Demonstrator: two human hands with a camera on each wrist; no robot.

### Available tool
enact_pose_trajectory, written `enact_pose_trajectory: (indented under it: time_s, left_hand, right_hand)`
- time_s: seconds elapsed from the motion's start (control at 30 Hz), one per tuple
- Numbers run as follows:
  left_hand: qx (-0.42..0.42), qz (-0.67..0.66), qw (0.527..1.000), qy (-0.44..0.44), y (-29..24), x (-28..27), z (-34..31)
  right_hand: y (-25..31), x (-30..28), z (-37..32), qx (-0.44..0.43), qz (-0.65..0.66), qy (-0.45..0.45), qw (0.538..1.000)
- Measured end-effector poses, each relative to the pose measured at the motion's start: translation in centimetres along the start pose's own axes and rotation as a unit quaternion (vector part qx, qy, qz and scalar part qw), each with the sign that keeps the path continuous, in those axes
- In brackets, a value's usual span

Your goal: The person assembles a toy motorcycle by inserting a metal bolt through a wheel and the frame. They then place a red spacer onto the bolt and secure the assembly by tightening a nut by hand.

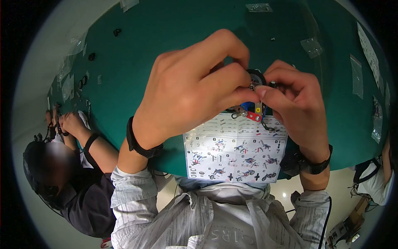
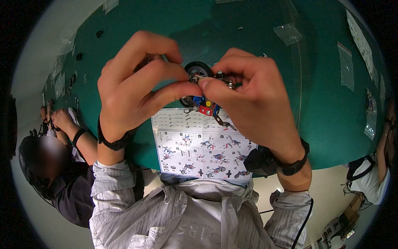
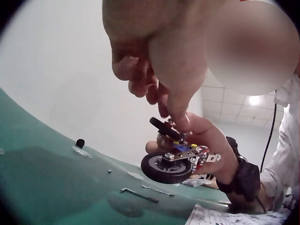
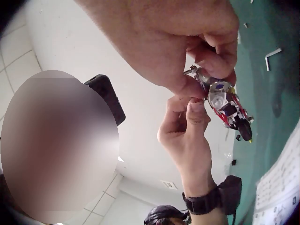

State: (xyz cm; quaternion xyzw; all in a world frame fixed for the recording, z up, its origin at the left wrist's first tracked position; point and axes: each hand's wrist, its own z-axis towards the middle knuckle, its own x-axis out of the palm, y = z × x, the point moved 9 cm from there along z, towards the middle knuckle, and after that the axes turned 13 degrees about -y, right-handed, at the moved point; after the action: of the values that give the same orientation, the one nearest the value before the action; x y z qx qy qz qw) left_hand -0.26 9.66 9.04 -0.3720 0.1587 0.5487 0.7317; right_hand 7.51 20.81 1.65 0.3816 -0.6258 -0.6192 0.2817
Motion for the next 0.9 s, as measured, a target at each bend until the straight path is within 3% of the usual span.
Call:
enact_pose_trajectory:
  time_s: [0.17,0.3,0.43,0.53,0.9]
  left_hand:
    - [-0.003,0.028,0.999,-0.037,1.2,-1.3,0.7]
    - [-0.119,-0.04,0.992,-0.008,1.5,-2.1,1.4]
    - [-0.046,-0.032,0.998,0.024,1.2,-0.6,0.7]
    - [-0.002,-0.122,0.992,0.025,1.0,-0.2,0.4]
    - [0.006,-0.125,0.992,0.003,0.5,0.4,0.0]
  right_hand:
    - [0.1,-0.1,0.0,0.009,0.0,0.004,1.0]
    - [0.3,-0.2,0.0,0.01,-0.008,0.003,1.0]
    - [0.6,0.3,-0.3,-0.016,0.011,0.026,0.999]
    - [0.0,0.5,-0.5,0.024,0.028,0.034,0.999]
    - [0.3,0.3,-0.3,-0.009,0.004,0.045,0.999]
